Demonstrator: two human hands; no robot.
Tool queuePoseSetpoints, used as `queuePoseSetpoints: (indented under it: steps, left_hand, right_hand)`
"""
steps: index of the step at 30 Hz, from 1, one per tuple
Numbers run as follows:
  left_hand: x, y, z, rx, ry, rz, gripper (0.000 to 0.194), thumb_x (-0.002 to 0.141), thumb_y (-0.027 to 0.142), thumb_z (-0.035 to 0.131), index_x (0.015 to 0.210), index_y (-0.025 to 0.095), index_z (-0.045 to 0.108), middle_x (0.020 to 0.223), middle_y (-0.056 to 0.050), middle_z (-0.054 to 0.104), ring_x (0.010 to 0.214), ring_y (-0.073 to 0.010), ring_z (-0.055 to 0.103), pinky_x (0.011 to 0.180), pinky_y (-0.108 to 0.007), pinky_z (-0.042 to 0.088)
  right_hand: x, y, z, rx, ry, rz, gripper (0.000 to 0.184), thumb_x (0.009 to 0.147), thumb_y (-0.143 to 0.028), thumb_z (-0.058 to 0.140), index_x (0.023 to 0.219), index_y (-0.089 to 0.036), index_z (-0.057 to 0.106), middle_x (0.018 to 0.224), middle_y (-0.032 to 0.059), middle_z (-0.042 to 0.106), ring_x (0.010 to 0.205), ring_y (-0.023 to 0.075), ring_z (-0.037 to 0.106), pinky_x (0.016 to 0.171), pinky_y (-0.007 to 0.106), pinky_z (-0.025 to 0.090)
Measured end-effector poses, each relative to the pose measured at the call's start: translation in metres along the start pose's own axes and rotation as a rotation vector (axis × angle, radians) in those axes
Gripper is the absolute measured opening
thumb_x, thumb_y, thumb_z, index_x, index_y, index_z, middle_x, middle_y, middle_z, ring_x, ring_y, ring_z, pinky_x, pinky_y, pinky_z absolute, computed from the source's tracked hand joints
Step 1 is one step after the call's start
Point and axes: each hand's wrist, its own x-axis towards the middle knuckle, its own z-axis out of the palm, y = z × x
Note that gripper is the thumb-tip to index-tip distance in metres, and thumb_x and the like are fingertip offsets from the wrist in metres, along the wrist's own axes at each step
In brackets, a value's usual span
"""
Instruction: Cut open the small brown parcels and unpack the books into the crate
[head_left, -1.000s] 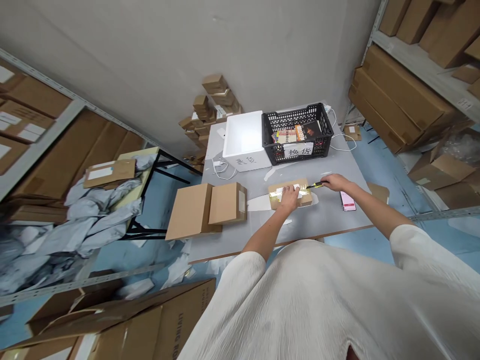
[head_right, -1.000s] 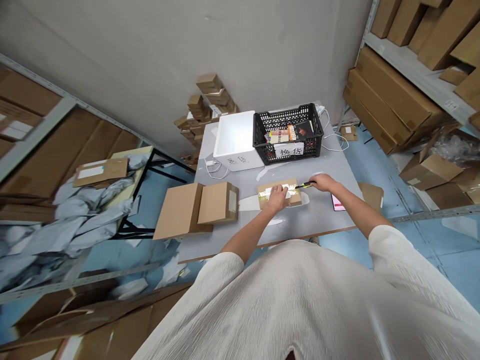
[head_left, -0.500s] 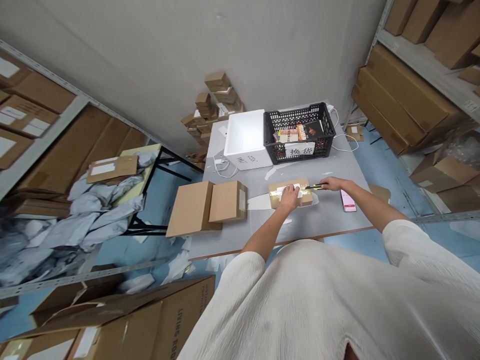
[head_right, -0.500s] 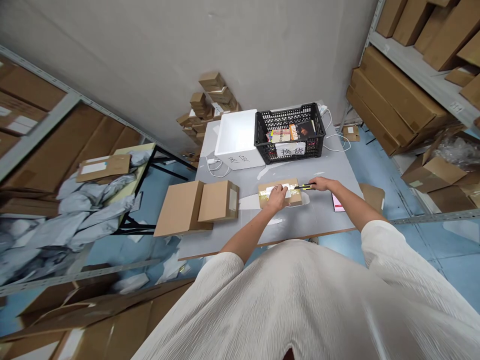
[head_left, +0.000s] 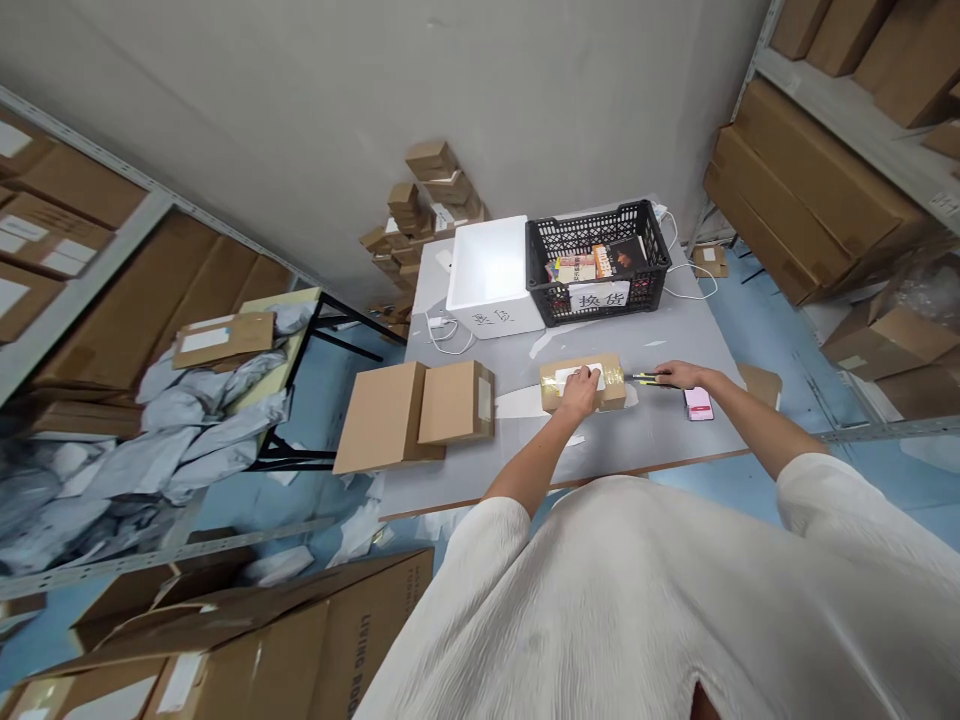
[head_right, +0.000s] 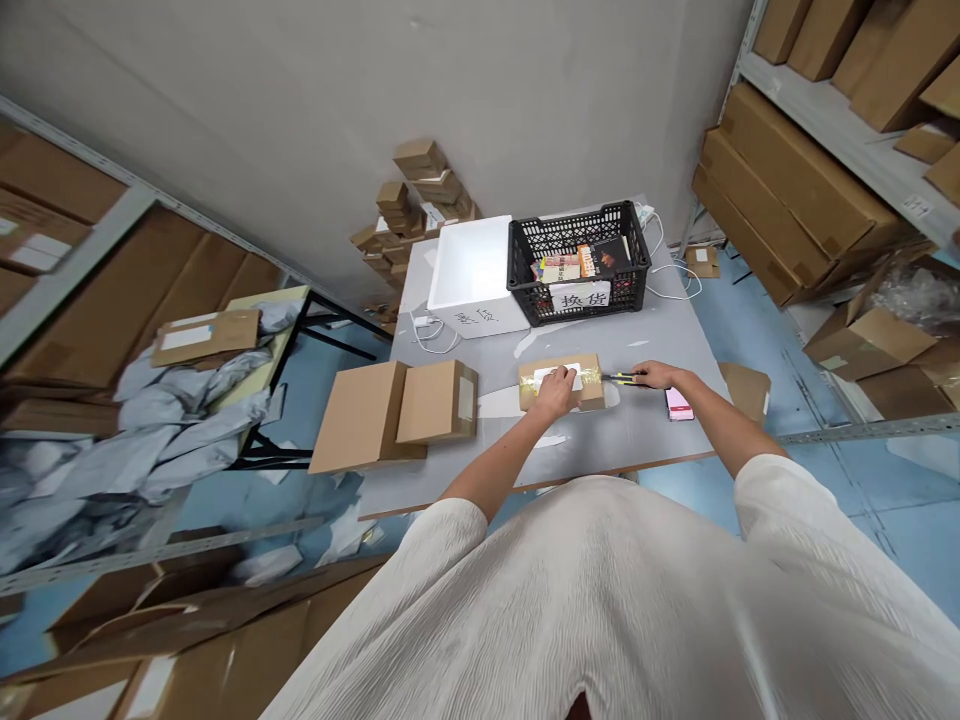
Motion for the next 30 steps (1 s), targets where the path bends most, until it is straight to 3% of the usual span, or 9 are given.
queuePoseSetpoints:
  steps: [3, 6, 8, 11, 16, 19, 26, 30]
  left_hand:
    - [0.000, -0.002, -0.005, -0.027, -0.011, 0.020, 0.075, 0.086, 0.041, 0.089, 0.150, 0.028, 0.051, 0.152, -0.015, 0.056, 0.144, -0.0371, 0.052, 0.120, -0.047, 0.038]
    - [0.002, -0.006, -0.009, -0.106, 0.060, -0.006, 0.064, 0.102, 0.046, 0.070, 0.158, 0.028, 0.047, 0.157, -0.016, 0.054, 0.148, -0.0376, 0.050, 0.123, -0.048, 0.036]
    - [0.006, -0.009, -0.011, -0.149, 0.104, -0.041, 0.052, 0.108, 0.037, 0.057, 0.158, 0.027, 0.048, 0.157, -0.016, 0.054, 0.142, -0.0350, 0.055, 0.120, -0.046, 0.039]
    - [0.014, -0.013, -0.014, -0.159, 0.109, -0.051, 0.046, 0.107, 0.026, 0.055, 0.153, 0.028, 0.053, 0.155, -0.014, 0.055, 0.136, -0.0322, 0.059, 0.116, -0.043, 0.043]
    - [0.023, -0.020, -0.015, -0.093, 0.090, 0.031, 0.042, 0.105, 0.027, 0.060, 0.147, 0.030, 0.058, 0.155, -0.014, 0.056, 0.147, -0.0346, 0.048, 0.124, -0.050, 0.035]
    - [0.026, -0.024, -0.015, -0.066, 0.081, 0.087, 0.045, 0.104, 0.026, 0.060, 0.149, 0.030, 0.056, 0.158, -0.013, 0.055, 0.151, -0.0337, 0.045, 0.131, -0.050, 0.025]
    - [0.037, -0.025, -0.011, -0.093, 0.019, 0.080, 0.055, 0.102, 0.030, 0.061, 0.155, 0.029, 0.050, 0.155, -0.016, 0.056, 0.148, -0.0354, 0.048, 0.131, -0.054, 0.024]
    - [0.042, -0.019, -0.010, -0.048, 0.031, 0.161, 0.066, 0.098, 0.024, 0.062, 0.162, 0.023, 0.044, 0.159, -0.020, 0.053, 0.151, -0.0380, 0.046, 0.133, -0.056, 0.020]
  right_hand:
    - [-0.007, -0.005, 0.004, 0.123, 0.131, -0.007, 0.042, 0.093, -0.064, 0.071, 0.091, -0.022, 0.070, 0.083, 0.0021, 0.074, 0.070, 0.0164, 0.063, 0.061, 0.024, 0.047]
    - [-0.012, -0.015, 0.014, 0.213, 0.193, 0.000, 0.041, 0.098, -0.063, 0.068, 0.104, -0.022, 0.069, 0.089, 0.0038, 0.078, 0.073, 0.0175, 0.068, 0.062, 0.024, 0.049]
    - [-0.015, -0.021, 0.023, 0.181, 0.262, -0.018, 0.041, 0.102, -0.063, 0.062, 0.110, -0.023, 0.071, 0.088, 0.0034, 0.079, 0.077, 0.0190, 0.070, 0.067, 0.025, 0.051]
    - [-0.022, -0.028, 0.037, 0.039, 0.345, -0.071, 0.043, 0.109, -0.058, 0.052, 0.122, -0.025, 0.075, 0.095, 0.0047, 0.081, 0.089, 0.0231, 0.073, 0.081, 0.030, 0.055]
    - [-0.036, -0.027, 0.053, -0.251, 0.319, -0.128, 0.046, 0.110, -0.050, 0.055, 0.149, -0.032, 0.072, 0.125, 0.0097, 0.077, 0.107, 0.0280, 0.073, 0.095, 0.034, 0.054]
    - [-0.040, -0.024, 0.058, -0.370, 0.308, -0.092, 0.049, 0.110, -0.049, 0.057, 0.156, -0.034, 0.068, 0.124, 0.0104, 0.073, 0.102, 0.0270, 0.073, 0.091, 0.033, 0.053]
    - [-0.040, -0.028, 0.064, -0.420, 0.314, -0.053, 0.049, 0.111, -0.044, 0.058, 0.158, -0.034, 0.067, 0.124, 0.0113, 0.072, 0.102, 0.0271, 0.073, 0.091, 0.032, 0.054]
    - [-0.040, -0.032, 0.063, -0.429, 0.300, -0.027, 0.050, 0.111, -0.044, 0.058, 0.158, -0.033, 0.067, 0.126, 0.0120, 0.072, 0.108, 0.0284, 0.074, 0.093, 0.032, 0.054]
